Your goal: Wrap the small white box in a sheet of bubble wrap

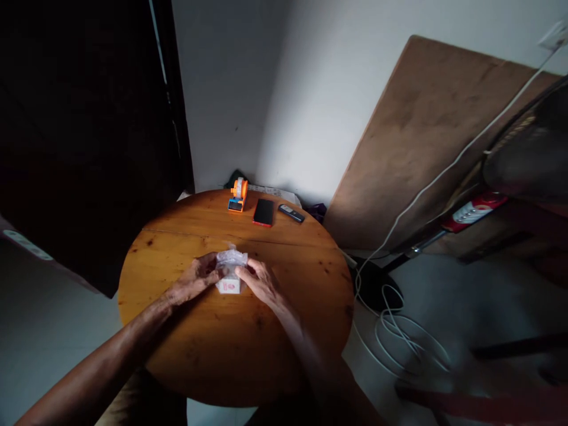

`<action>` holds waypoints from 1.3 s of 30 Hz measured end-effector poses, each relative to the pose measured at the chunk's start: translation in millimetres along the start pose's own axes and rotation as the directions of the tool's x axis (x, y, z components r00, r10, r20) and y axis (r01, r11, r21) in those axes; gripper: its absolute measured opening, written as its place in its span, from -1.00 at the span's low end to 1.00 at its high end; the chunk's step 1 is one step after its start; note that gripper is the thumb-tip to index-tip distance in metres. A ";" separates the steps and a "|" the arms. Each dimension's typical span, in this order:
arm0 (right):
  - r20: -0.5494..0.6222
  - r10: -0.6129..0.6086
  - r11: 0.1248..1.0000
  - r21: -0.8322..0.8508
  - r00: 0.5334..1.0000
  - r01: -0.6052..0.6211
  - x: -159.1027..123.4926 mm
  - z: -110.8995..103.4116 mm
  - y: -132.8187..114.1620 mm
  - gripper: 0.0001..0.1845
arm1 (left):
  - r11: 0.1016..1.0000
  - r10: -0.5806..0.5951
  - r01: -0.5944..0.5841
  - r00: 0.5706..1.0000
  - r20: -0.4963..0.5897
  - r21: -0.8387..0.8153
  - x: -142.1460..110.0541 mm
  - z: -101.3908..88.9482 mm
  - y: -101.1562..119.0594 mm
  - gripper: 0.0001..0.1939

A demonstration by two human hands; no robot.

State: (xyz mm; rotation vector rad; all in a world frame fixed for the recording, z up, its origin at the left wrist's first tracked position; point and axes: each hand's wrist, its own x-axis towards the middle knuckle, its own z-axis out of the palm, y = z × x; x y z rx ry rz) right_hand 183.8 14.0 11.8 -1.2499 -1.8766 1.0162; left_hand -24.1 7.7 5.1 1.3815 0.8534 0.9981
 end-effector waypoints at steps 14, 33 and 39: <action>-0.060 0.006 0.989 0.148 0.998 0.003 -2.2 5.2 12.0 -0.58 | 0.955 -0.012 0.030 0.998 0.063 -0.294 6.3 3.5 -6.1 -0.27; -0.069 -0.110 0.992 -0.063 0.991 0.106 -19.3 2.3 -5.2 -0.66 | 0.978 0.021 -0.015 0.999 0.029 -0.208 1.6 3.4 -9.2 -0.56; -0.106 -0.142 0.976 -0.180 0.984 0.121 -19.6 5.3 -3.4 -0.64 | 0.991 -0.022 0.018 0.999 -0.034 -0.131 2.3 3.0 -9.7 -0.60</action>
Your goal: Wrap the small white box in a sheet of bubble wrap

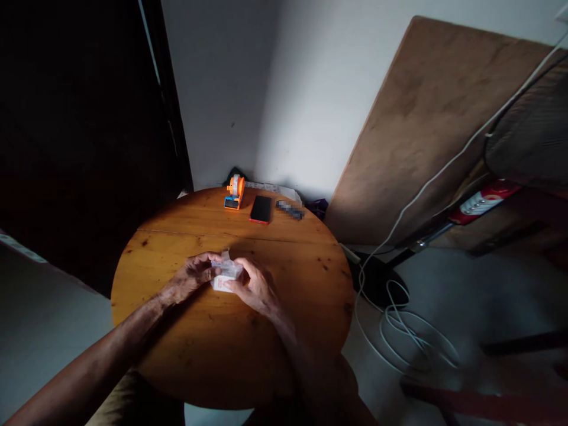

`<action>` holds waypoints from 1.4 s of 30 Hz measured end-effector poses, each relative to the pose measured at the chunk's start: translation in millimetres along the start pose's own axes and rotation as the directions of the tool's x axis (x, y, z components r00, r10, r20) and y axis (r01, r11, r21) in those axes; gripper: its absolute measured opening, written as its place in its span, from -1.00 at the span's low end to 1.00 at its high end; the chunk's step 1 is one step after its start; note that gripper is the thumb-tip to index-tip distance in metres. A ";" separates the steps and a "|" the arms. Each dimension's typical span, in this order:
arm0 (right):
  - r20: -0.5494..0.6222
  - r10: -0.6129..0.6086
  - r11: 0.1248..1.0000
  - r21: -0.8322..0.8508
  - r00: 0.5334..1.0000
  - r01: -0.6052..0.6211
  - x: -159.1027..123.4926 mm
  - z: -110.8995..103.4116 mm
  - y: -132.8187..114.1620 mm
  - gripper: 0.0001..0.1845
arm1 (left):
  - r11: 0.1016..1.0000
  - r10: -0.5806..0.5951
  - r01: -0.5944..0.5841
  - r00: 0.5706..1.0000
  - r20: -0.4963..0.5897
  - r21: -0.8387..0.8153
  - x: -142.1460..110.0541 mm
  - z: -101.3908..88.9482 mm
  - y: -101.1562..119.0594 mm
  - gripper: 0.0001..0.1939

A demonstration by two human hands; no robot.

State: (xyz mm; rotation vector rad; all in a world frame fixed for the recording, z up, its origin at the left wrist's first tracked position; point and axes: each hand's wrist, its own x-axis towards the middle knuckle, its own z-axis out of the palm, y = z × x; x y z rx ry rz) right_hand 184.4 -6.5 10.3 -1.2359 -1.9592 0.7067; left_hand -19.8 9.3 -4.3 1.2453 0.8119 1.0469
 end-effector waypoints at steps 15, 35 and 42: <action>0.059 0.041 0.994 0.097 0.997 -0.046 3.2 2.8 3.3 -0.72 | 0.999 0.000 0.003 0.998 0.070 -0.044 0.8 0.7 -1.7 -0.38; 0.140 0.144 0.970 0.175 0.980 -0.168 43.8 -1.4 -15.2 -0.77 | 0.999 -0.004 0.008 0.997 0.081 -0.049 4.8 5.4 -3.9 -0.14; 0.065 0.229 0.896 0.376 0.971 -0.237 50.3 3.6 -10.0 -0.78 | 0.999 -0.010 0.012 0.999 0.051 -0.030 6.2 5.4 -5.0 -0.08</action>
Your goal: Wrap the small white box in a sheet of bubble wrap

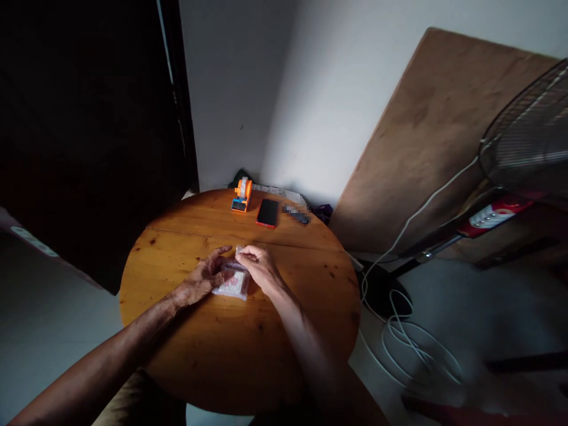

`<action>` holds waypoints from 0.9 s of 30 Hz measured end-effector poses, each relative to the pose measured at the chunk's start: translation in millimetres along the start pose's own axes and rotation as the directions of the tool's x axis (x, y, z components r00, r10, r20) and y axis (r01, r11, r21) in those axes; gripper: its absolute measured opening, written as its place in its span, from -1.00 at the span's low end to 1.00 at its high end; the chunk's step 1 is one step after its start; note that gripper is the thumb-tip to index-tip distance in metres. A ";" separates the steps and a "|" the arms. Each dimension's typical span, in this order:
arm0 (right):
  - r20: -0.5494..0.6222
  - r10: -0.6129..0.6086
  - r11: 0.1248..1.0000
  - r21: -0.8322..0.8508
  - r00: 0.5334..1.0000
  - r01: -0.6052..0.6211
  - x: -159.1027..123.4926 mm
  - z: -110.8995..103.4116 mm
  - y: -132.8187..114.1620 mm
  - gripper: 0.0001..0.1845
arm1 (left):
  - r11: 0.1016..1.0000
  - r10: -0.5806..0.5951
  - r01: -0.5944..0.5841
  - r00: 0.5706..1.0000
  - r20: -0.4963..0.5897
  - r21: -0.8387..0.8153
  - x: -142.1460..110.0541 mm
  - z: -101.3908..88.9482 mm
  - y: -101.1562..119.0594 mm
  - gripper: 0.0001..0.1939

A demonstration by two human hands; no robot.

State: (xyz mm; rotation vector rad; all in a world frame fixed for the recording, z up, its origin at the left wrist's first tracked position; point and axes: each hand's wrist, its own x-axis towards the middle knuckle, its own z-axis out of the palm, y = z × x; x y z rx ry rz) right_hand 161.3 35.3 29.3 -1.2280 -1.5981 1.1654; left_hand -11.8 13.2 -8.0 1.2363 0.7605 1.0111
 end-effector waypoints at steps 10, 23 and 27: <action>0.028 -0.270 0.900 -0.347 0.963 0.263 -30.5 4.7 -5.3 -0.79 | 0.997 -0.014 0.021 0.995 -0.097 0.071 0.3 1.7 2.0 -0.15; 0.334 -0.451 0.295 -0.819 0.828 0.492 -66.9 4.9 8.6 -0.61 | 0.993 -0.112 0.111 0.994 -0.020 -0.026 0.1 -13.0 7.2 -0.41; 0.320 -0.410 0.208 -0.879 0.854 0.430 -74.6 14.1 14.3 -0.50 | 0.994 -0.108 0.109 0.993 -0.044 0.021 -0.7 -12.0 8.3 -0.47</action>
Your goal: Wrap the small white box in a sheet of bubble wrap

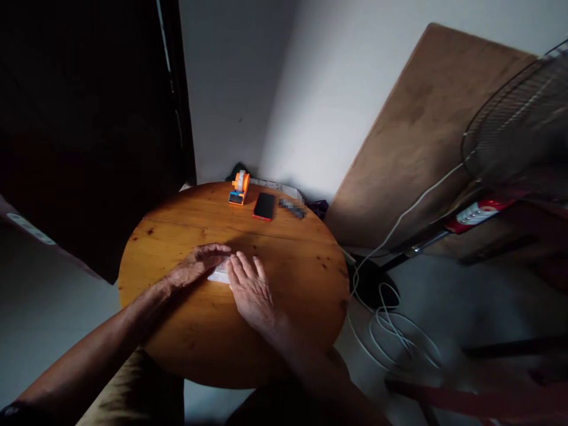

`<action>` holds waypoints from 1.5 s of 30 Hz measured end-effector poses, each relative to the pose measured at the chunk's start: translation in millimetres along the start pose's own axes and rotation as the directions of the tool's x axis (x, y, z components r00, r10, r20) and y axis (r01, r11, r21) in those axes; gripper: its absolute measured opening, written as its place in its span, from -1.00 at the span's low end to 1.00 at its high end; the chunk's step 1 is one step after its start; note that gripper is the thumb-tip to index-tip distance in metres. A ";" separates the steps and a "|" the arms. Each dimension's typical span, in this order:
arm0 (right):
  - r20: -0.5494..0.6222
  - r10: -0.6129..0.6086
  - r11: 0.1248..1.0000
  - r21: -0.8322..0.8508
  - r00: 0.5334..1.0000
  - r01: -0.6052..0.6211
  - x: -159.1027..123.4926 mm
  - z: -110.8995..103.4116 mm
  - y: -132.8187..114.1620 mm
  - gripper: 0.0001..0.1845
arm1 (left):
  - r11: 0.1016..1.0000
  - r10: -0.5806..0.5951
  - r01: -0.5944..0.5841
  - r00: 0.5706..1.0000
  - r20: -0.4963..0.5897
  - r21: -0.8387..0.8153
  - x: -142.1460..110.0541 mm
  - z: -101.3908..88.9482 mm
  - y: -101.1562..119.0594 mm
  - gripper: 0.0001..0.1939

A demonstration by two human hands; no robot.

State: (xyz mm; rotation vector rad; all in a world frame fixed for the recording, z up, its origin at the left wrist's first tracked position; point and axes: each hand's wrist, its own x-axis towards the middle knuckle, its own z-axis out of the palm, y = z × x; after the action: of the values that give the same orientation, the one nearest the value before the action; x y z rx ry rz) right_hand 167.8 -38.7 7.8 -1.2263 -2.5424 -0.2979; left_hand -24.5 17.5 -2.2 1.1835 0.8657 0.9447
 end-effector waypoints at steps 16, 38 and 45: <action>-0.073 0.115 0.972 0.214 0.991 -0.097 -4.3 -10.8 5.3 -0.44 | 0.992 0.007 -0.007 1.000 -0.003 0.125 -5.8 3.4 9.1 -0.61; -0.020 0.100 0.882 0.464 0.995 -0.079 33.7 0.8 34.1 -0.32 | 0.994 0.095 -0.091 0.993 -0.069 0.061 -0.8 2.9 7.0 -0.60; 0.030 0.135 0.825 0.550 0.990 -0.129 31.8 -25.2 51.4 -0.26 | 0.993 0.046 -0.061 0.987 -0.152 -0.096 1.3 4.4 3.3 -0.47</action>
State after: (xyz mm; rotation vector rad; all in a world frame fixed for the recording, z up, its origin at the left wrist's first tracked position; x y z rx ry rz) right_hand 194.0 8.0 45.4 -1.1403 -2.2679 0.4398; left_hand -20.4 17.6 1.7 1.0639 0.8984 1.1201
